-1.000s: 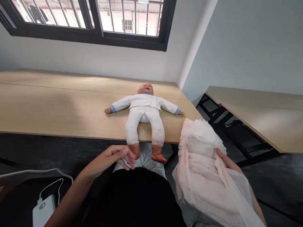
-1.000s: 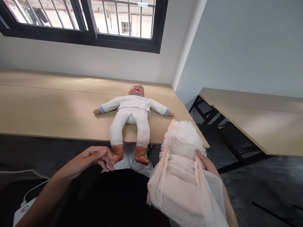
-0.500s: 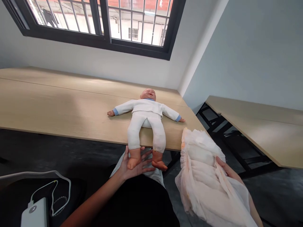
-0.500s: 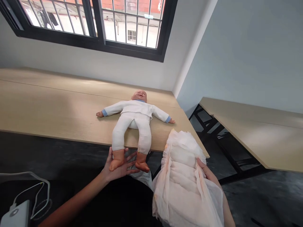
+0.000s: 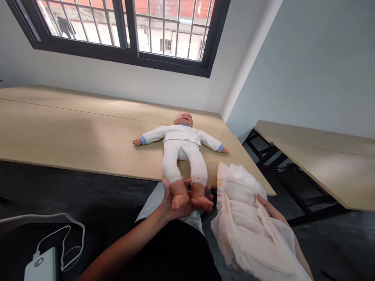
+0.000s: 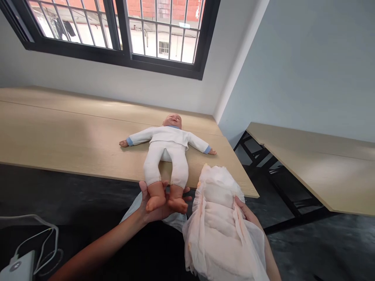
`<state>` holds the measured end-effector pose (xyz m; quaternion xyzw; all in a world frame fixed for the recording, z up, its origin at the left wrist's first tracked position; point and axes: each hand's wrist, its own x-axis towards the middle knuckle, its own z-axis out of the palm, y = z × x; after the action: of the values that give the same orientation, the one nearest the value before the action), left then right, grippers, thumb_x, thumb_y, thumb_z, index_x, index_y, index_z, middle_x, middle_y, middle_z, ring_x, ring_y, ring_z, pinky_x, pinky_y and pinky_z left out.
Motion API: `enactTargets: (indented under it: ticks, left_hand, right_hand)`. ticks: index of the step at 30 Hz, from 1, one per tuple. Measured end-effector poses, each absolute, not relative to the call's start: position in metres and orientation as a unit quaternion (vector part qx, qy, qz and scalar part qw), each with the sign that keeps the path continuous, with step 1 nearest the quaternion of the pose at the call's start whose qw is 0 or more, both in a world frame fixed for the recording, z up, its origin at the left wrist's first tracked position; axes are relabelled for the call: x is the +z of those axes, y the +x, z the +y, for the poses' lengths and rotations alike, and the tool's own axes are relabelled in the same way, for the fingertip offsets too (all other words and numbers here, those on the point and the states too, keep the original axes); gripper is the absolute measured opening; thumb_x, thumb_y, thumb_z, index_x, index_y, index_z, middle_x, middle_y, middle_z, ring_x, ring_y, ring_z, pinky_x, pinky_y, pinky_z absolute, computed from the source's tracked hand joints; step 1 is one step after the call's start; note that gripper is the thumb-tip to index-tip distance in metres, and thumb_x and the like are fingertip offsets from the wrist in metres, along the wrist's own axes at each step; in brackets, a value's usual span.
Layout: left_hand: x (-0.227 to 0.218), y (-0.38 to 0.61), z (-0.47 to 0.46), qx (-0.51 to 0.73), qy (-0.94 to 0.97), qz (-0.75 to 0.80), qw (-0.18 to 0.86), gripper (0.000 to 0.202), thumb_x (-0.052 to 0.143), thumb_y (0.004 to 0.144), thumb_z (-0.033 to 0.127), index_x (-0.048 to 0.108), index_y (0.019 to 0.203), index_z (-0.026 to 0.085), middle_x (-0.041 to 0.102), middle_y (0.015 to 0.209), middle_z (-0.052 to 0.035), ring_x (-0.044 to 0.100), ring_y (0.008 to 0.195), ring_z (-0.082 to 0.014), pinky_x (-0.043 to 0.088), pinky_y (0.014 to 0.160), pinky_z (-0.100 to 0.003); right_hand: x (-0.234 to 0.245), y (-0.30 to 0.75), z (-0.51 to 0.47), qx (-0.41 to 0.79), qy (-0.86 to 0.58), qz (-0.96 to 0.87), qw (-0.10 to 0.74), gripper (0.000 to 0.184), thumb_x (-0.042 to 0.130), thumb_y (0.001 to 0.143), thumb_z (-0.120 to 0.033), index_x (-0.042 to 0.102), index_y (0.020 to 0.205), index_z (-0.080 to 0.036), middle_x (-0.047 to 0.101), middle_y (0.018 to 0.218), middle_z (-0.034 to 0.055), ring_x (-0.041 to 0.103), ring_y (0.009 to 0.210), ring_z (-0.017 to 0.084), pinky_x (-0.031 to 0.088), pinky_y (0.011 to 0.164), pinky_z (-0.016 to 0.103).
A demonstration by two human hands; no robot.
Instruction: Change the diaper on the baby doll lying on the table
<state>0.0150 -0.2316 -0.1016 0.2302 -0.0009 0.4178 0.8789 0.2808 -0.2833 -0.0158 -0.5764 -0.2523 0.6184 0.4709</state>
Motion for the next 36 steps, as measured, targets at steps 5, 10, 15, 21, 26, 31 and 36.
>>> enactTargets:
  ticks: [5,10,15,21,26,31,36]
  left_hand:
    - [-0.070,0.012,-0.231,0.399,0.278,0.014,0.874,0.082,0.071,0.056,0.080,0.059,0.124,0.036,0.060,0.133,-0.0084,0.060,0.120,-0.0384,0.030,0.109,-0.058]
    - [-0.029,0.000,-0.222,0.369,0.254,0.043,0.893,0.047,0.071,0.062,0.050,0.060,0.102,0.028,0.065,0.113,-0.0058,0.063,0.111,-0.0315,0.037,0.104,-0.052]
    - [0.022,-0.003,-0.191,0.378,0.312,0.071,0.869,0.049,0.071,0.064,0.051,0.057,0.103,0.026,0.067,0.111,-0.0062,0.061,0.115,-0.0318,0.038,0.104,-0.050]
    - [0.081,0.011,-0.146,0.388,0.409,0.023,0.826,0.056,0.055,0.086,0.056,0.049,0.130,0.023,0.059,0.136,-0.0138,0.053,0.132,-0.0357,0.042,0.104,-0.052]
    - [0.098,0.016,-0.139,0.380,0.420,0.003,0.824,0.061,0.051,0.090,0.059,0.044,0.138,0.022,0.051,0.146,-0.0152,0.049,0.137,-0.0375,0.043,0.104,-0.054]
    - [0.093,0.007,-0.139,0.371,0.424,0.030,0.825,0.068,0.056,0.086,0.063,0.044,0.140,0.024,0.051,0.146,-0.0157,0.046,0.138,-0.0399,0.041,0.105,-0.055]
    - [0.093,0.001,-0.134,0.387,0.420,0.065,0.819,0.068,0.050,0.087,0.067,0.044,0.141,0.024,0.050,0.146,-0.0145,0.038,0.143,-0.0423,0.039,0.105,-0.059]
  right_hand:
    - [-0.026,0.283,-0.279,0.757,-0.483,-0.145,0.416,0.042,0.064,0.082,-0.050,0.073,0.101,-0.014,0.074,0.099,0.0128,0.072,0.093,0.031,0.059,0.090,0.043]
    - [-0.034,0.266,-0.271,0.760,-0.485,-0.181,0.393,0.040,0.067,0.081,-0.049,0.072,0.099,-0.014,0.075,0.095,0.0119,0.073,0.094,0.029,0.058,0.091,0.040]
    - [-0.022,0.223,-0.269,0.759,-0.472,-0.196,0.404,0.031,0.069,0.081,-0.044,0.071,0.094,-0.015,0.074,0.082,0.0074,0.073,0.079,0.024,0.059,0.073,0.030]
    - [-0.007,0.174,-0.244,0.766,-0.450,-0.215,0.405,0.026,0.064,0.083,-0.039,0.070,0.092,-0.015,0.072,0.076,0.0049,0.067,0.063,0.019,0.057,0.066,0.028]
    - [-0.029,0.153,-0.169,0.546,-0.505,-0.487,0.458,0.052,0.057,0.082,-0.043,0.058,0.126,-0.015,0.071,0.100,0.0096,0.068,0.083,0.026,0.057,0.076,0.037]
    - [-0.031,0.159,-0.125,0.220,-0.559,-0.649,0.467,0.046,0.068,0.074,-0.034,0.063,0.116,-0.016,0.059,0.126,0.0178,0.058,0.112,0.036,0.044,0.103,0.055]
    - [-0.012,0.146,-0.122,0.195,-0.419,-0.823,0.330,0.016,0.054,0.087,-0.020,0.068,0.084,-0.015,0.069,0.089,0.0075,0.064,0.094,0.024,0.050,0.097,0.040]
